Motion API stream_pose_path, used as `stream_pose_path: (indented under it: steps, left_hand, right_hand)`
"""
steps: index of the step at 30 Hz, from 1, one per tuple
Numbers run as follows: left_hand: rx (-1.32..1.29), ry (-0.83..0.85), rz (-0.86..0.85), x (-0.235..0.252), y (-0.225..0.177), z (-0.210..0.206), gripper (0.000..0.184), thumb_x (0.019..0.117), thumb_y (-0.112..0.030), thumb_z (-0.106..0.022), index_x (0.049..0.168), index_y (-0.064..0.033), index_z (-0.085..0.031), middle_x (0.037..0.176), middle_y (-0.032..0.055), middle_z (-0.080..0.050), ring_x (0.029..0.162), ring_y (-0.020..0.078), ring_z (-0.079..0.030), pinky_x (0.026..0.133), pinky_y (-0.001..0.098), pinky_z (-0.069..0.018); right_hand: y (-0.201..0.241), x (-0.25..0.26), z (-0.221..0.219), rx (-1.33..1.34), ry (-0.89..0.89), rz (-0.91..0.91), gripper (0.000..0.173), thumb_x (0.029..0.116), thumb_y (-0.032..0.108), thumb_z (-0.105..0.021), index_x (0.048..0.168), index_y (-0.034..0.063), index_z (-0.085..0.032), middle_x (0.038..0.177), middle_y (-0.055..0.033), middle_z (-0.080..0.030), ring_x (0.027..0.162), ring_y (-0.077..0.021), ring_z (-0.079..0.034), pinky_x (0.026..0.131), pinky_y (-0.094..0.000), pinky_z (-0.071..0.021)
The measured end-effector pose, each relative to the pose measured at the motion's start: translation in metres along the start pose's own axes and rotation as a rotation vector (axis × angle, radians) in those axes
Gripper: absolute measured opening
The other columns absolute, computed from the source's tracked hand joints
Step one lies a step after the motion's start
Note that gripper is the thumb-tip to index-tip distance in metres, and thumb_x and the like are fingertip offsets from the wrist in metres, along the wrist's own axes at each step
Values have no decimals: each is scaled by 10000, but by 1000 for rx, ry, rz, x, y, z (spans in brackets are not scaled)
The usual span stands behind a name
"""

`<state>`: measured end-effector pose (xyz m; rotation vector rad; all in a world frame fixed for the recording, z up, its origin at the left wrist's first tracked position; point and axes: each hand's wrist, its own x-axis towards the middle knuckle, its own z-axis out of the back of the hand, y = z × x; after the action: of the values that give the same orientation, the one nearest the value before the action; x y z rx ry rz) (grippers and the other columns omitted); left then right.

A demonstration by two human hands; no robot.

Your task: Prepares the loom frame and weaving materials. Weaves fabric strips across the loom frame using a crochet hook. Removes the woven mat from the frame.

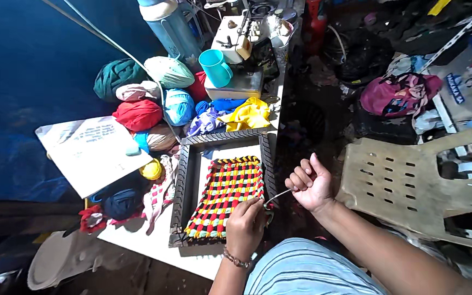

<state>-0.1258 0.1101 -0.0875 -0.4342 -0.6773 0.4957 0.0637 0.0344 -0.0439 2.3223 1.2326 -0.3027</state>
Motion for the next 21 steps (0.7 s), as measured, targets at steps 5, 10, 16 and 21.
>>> stream_pose_path:
  steps: [5,10,16,21]
  left_hand:
    - [20,-42,-44,-3,5,-7,174,902,-171,-639,898,-95,-796,973,67,-786,913,176,-758,809,284,-611]
    - [17,-31,-62,-3,7,-8,150,897,-171,-655,900,-107,-791,956,66,-769,907,170,-740,805,266,-602]
    - [35,13,-69,-1,9,-8,154,903,-184,-638,889,-125,-779,946,59,-759,900,198,-726,779,336,-594]
    - [42,14,-59,-3,10,-7,154,920,-204,-637,898,-146,-778,964,52,-758,917,212,-722,772,377,-586]
  right_hand:
    - [-7,9,14,3,-31,1,701,1084,557,-195,541,201,-458,402,68,-360,331,-71,-386,388,-247,-388]
    - [-11,12,16,-58,130,30,664,1069,571,-290,548,216,-499,411,80,-382,348,-55,-410,407,-232,-400]
    - [-12,-1,12,-316,554,116,491,957,608,-583,619,252,-565,496,143,-414,445,3,-445,493,-196,-419]
    - [-12,1,5,-397,715,126,478,972,598,-573,653,242,-574,528,149,-433,475,9,-452,512,-193,-418]
